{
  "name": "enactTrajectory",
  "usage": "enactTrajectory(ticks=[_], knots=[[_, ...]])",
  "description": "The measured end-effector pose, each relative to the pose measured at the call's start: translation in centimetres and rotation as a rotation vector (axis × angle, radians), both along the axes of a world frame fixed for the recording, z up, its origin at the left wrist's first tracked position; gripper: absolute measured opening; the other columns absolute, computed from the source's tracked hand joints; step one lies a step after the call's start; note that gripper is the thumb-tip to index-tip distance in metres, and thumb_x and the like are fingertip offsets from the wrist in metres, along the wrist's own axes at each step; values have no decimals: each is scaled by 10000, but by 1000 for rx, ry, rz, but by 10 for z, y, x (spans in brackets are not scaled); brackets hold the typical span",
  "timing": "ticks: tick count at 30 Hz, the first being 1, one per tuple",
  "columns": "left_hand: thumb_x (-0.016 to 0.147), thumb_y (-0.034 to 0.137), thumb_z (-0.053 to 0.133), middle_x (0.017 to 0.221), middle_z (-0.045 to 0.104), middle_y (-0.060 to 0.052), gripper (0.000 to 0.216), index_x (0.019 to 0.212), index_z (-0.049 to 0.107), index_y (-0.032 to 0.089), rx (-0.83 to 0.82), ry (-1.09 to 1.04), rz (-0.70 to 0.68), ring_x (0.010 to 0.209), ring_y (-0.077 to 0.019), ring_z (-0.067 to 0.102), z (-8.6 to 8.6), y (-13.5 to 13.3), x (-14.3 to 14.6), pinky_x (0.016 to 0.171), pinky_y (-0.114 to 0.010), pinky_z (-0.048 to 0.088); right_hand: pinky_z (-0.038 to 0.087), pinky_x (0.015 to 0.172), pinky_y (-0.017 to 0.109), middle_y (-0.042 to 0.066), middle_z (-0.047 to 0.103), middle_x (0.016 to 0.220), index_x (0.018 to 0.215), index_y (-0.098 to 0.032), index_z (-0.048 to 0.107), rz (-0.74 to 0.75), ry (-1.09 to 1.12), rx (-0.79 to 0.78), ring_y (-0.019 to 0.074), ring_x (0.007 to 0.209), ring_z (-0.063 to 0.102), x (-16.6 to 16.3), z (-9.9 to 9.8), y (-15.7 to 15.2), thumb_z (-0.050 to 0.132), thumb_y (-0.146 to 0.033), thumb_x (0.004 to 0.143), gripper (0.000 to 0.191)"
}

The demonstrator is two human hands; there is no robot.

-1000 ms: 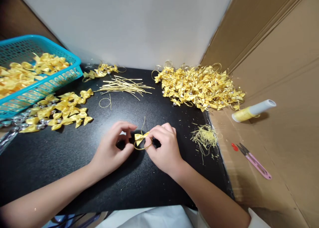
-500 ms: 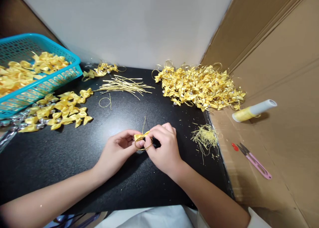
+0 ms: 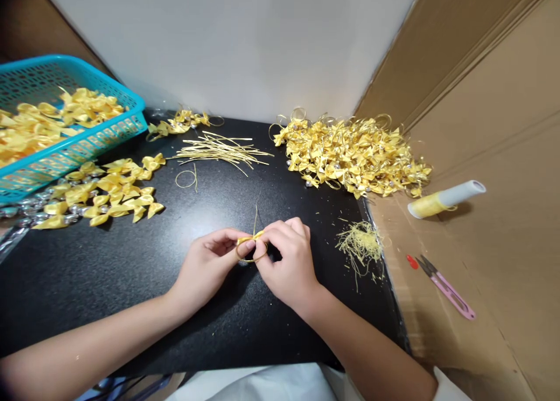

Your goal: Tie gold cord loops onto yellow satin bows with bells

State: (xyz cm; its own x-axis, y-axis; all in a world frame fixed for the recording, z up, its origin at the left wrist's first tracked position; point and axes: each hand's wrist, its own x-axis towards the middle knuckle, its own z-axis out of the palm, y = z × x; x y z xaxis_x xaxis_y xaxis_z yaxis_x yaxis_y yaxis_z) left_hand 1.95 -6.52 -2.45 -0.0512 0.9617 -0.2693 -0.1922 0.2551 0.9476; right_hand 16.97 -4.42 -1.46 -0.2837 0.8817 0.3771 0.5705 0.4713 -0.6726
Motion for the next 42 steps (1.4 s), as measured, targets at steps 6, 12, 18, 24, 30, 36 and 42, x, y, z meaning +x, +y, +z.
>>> enactTrajectory(ticks=[6,12,18,24,30,36,42], knots=[[655,370,804,773,751,-53,259,737,703,146,-26,14,1,693,-154,658,1,3,-1,686,-268,522,351,637,319,-7,512,546,511,-200,459,-122,4,139,137,600,457,2,2,-2,636,-243,825,363],[669,317,774,685,707,-18,201,688,683,139,-17,35,1,625,-113,595,1,5,-2,635,-224,470,321,644,320,-6,630,633,893,-185,713,-59,-100,218,94,530,490,-4,3,-7,600,-230,887,122],[751,329,708,683,678,-23,201,713,675,134,32,158,-58,611,-113,561,-1,1,-2,597,-223,434,294,673,326,-8,580,621,787,-183,709,-125,-209,25,121,592,516,-4,5,-2,599,-271,846,153],[790,311,669,699,656,-27,180,746,667,136,135,291,-96,624,-119,535,-2,-2,-2,597,-230,423,332,634,288,-6,556,652,686,-189,632,-76,-67,-162,137,646,507,-5,7,1,595,-190,808,127],[761,336,699,665,629,-11,208,706,653,140,118,226,-70,616,-113,515,1,0,-2,594,-230,409,390,729,299,9,579,756,711,-190,597,7,164,-217,147,747,515,-3,8,1,564,-177,861,154],[646,333,798,660,673,-10,228,703,698,136,-34,-78,32,604,-95,529,13,13,-11,597,-212,411,380,862,331,31,512,945,843,-217,555,287,302,-238,169,941,488,10,12,0,469,-262,956,149],[621,318,843,627,641,19,229,731,737,147,-47,-212,72,589,-60,487,6,21,-23,591,-182,386,366,877,337,32,528,963,887,-229,478,401,408,-187,170,957,469,15,15,-2,366,-263,1005,167]])
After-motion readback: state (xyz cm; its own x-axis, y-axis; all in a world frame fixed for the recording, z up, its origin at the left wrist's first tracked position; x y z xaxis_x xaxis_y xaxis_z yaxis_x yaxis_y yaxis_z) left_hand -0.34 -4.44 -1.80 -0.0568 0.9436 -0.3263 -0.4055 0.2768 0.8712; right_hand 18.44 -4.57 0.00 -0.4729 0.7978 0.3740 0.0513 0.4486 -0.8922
